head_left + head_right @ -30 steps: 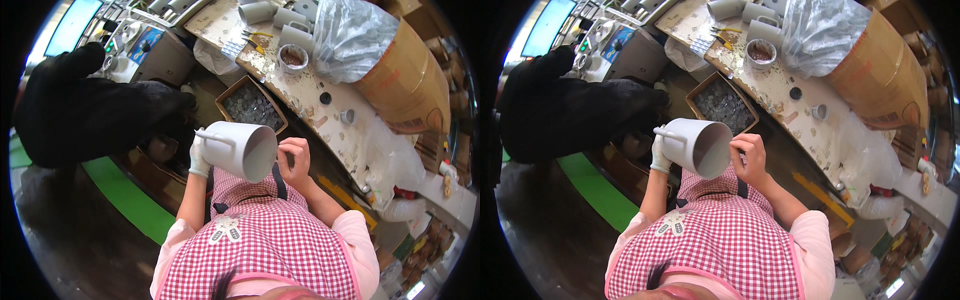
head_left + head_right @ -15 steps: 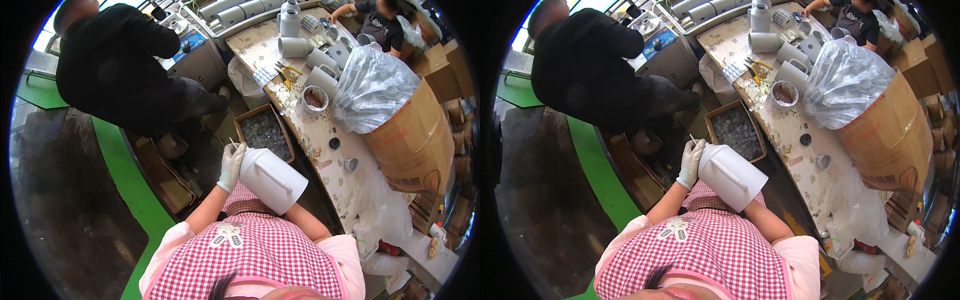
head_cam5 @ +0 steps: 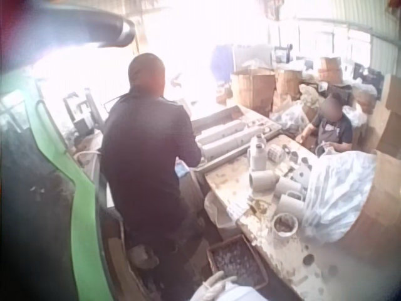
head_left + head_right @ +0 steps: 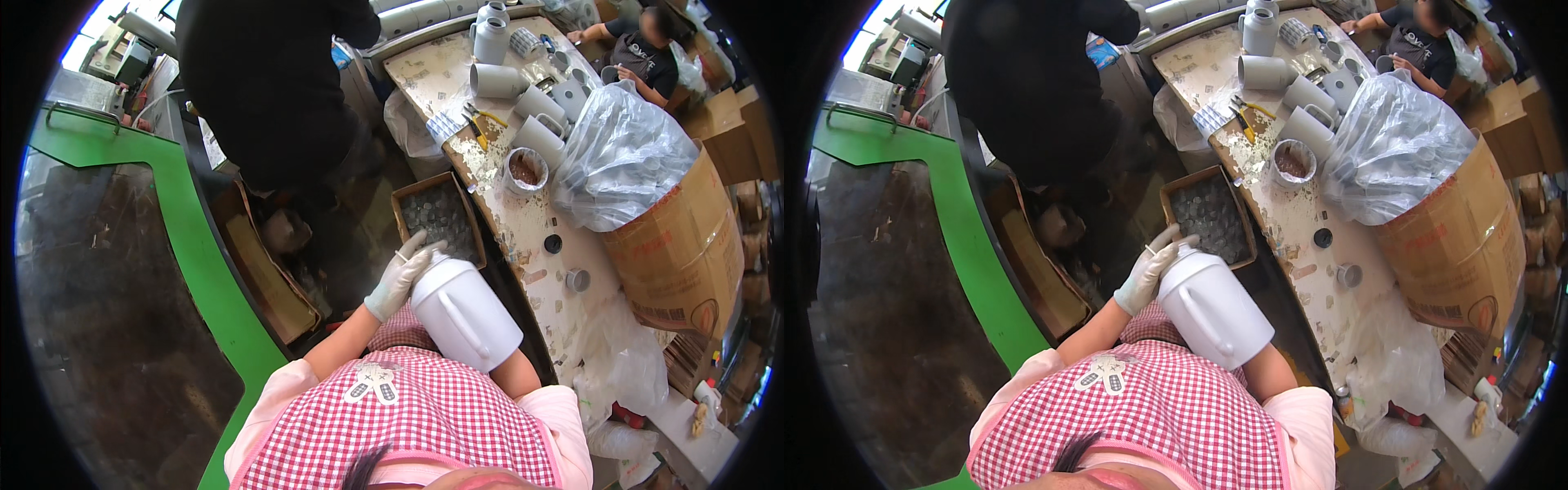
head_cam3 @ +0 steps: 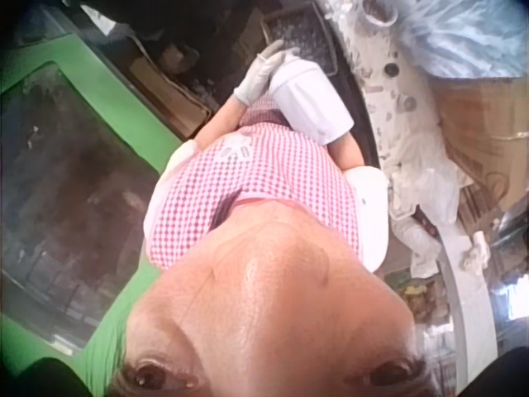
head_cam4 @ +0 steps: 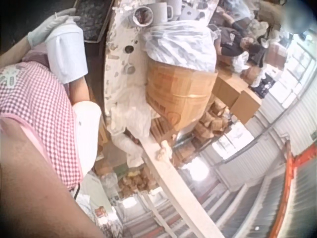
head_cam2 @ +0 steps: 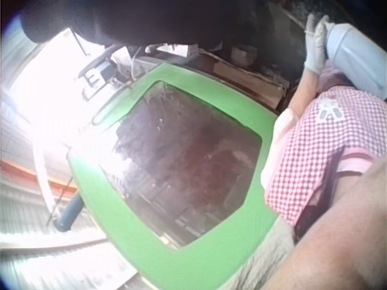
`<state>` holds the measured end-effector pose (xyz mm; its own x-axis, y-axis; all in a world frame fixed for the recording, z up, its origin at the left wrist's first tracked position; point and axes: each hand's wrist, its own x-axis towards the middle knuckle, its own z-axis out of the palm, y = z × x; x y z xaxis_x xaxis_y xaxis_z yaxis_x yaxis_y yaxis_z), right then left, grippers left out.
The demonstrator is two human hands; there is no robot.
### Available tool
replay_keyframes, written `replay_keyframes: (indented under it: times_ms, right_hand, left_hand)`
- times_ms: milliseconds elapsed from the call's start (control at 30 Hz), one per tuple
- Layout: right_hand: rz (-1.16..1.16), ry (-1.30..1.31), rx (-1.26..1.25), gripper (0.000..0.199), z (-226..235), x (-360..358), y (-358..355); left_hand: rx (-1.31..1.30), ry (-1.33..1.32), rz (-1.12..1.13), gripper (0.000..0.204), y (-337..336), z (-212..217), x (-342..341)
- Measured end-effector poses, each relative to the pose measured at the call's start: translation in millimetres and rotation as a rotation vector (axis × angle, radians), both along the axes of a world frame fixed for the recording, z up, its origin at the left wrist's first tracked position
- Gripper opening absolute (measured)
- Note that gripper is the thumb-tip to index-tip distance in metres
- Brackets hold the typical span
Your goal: The person assembles white plastic jugs by inserting circular gray components into the side openings and using pliers to secure them. The person handles multiple jugs one at a time, picking them up, inserting parts, and placing them aside.
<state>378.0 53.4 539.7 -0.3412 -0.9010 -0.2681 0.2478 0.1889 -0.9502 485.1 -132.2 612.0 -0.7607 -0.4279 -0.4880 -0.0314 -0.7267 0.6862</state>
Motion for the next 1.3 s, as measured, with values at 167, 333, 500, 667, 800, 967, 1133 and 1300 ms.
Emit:
replay_keyframes:
  times_ms: [167, 333, 500, 667, 800, 967, 1133, 1300]
  right_hand:
    - [-0.122, -0.109, -0.002, 0.044, -4, 0, -2]
    - [0.234, -0.601, 0.286, 0.040, -19, -46, 24]
    - [-0.397, -0.386, 0.625, 0.031, -117, -107, 75]
    - [-0.842, -0.440, 0.609, 0.029, -233, -203, 116]
    - [-1.210, -0.438, 0.569, 0.026, -262, -268, 120]
    - [-0.957, -0.180, 0.763, 0.035, -228, -255, 71]
    - [-0.251, -0.293, 0.533, 0.035, -199, -156, -25]
    - [0.028, 0.128, 0.593, 0.034, -217, -99, -109]
  left_hand:
    - [-0.206, 0.223, -0.026, 0.101, -38, 56, -31]
    - [-0.799, 0.070, 0.119, 0.109, -97, 83, 1]
    - [-1.268, -0.013, -0.131, 0.091, -92, 62, 13]
    - [-1.310, -0.067, -0.290, 0.085, -84, 36, 13]
    - [-0.978, -0.138, -0.408, 0.092, -81, -1, 28]
    - [-0.782, -0.291, -0.516, 0.093, -55, -63, 62]
    - [-0.867, -0.456, -0.346, 0.074, -28, -121, 80]
    - [-0.887, -0.632, -0.384, 0.089, -41, -134, 68]
